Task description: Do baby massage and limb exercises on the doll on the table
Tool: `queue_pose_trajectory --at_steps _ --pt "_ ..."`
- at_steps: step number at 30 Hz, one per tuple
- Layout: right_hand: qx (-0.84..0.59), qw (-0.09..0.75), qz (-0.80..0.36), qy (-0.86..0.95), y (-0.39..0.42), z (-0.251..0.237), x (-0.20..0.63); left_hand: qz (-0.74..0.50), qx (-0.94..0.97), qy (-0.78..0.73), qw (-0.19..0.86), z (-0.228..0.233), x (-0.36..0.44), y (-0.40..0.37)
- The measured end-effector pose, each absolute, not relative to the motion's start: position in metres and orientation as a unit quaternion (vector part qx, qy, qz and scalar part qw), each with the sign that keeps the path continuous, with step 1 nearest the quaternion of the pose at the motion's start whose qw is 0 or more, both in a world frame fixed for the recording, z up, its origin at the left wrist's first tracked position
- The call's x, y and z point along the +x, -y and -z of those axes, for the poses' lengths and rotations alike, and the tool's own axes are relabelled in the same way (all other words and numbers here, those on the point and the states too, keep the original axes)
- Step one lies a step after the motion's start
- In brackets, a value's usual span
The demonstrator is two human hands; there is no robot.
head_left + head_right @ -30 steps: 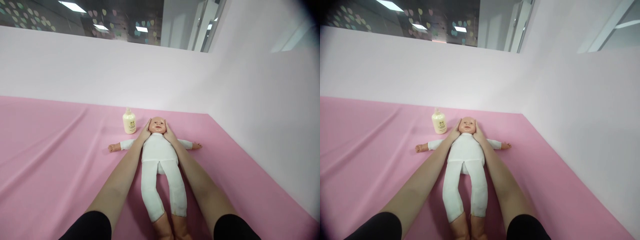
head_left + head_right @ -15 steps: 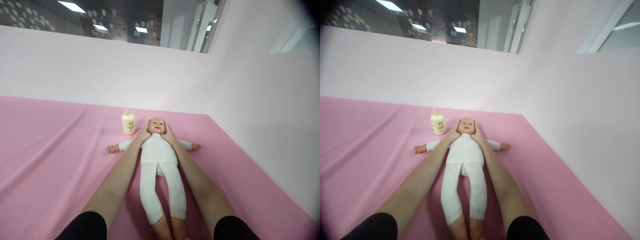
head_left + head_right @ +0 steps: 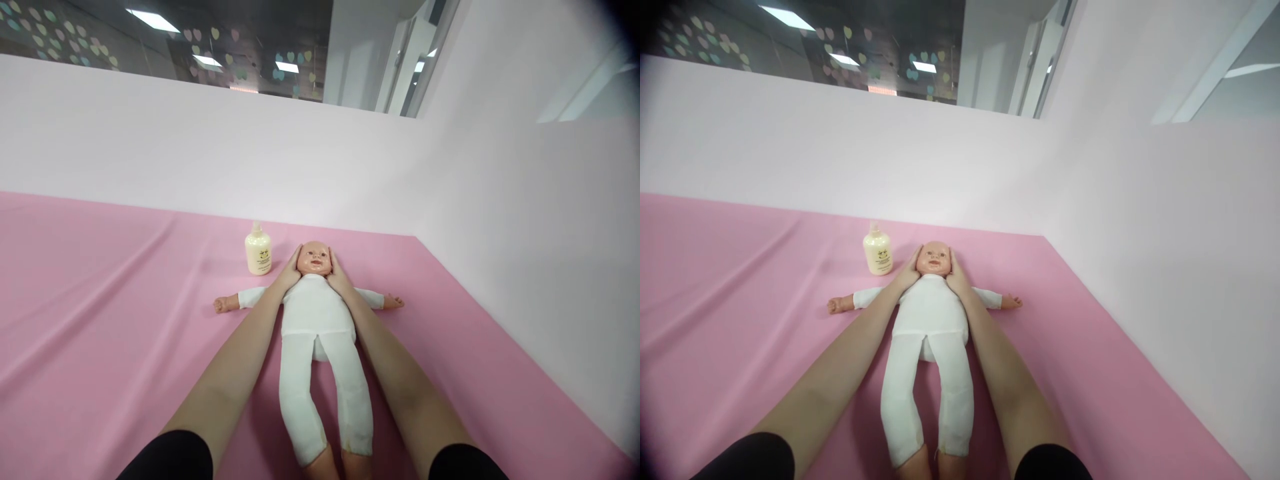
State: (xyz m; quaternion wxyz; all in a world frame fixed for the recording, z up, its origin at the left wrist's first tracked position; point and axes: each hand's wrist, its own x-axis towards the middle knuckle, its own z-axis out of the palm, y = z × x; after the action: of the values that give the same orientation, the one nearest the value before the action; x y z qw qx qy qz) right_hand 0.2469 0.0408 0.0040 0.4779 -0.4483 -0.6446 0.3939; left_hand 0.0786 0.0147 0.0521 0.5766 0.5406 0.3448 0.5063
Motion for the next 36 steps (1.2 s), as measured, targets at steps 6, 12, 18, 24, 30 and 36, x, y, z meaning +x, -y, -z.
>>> queue_pose_trajectory --at_steps 6,12,18,24,30,36 --pt "-0.466 0.458 -0.4 0.642 -0.034 -0.011 0.246 -0.516 0.519 -0.345 0.587 -0.027 0.075 -0.029" --pt "-0.455 0.467 -0.404 0.642 -0.04 -0.003 0.247 -0.492 0.559 -0.362 0.561 -0.03 0.067 -0.037" --pt "-0.45 0.498 -0.393 0.628 -0.044 0.004 0.244 -0.511 0.561 -0.395 0.518 -0.043 0.072 -0.026" --pt "-0.486 0.501 -0.346 0.627 -0.038 0.001 0.243 -0.458 0.644 -0.483 0.376 -0.042 0.068 -0.024" --pt "-0.51 0.494 -0.327 0.623 -0.024 -0.007 0.249 -0.38 0.761 -0.476 0.225 -0.06 0.051 -0.027" --pt "-0.515 0.482 -0.3 0.642 0.008 -0.005 0.261 -0.405 0.758 -0.51 -0.023 -0.116 0.002 -0.03"
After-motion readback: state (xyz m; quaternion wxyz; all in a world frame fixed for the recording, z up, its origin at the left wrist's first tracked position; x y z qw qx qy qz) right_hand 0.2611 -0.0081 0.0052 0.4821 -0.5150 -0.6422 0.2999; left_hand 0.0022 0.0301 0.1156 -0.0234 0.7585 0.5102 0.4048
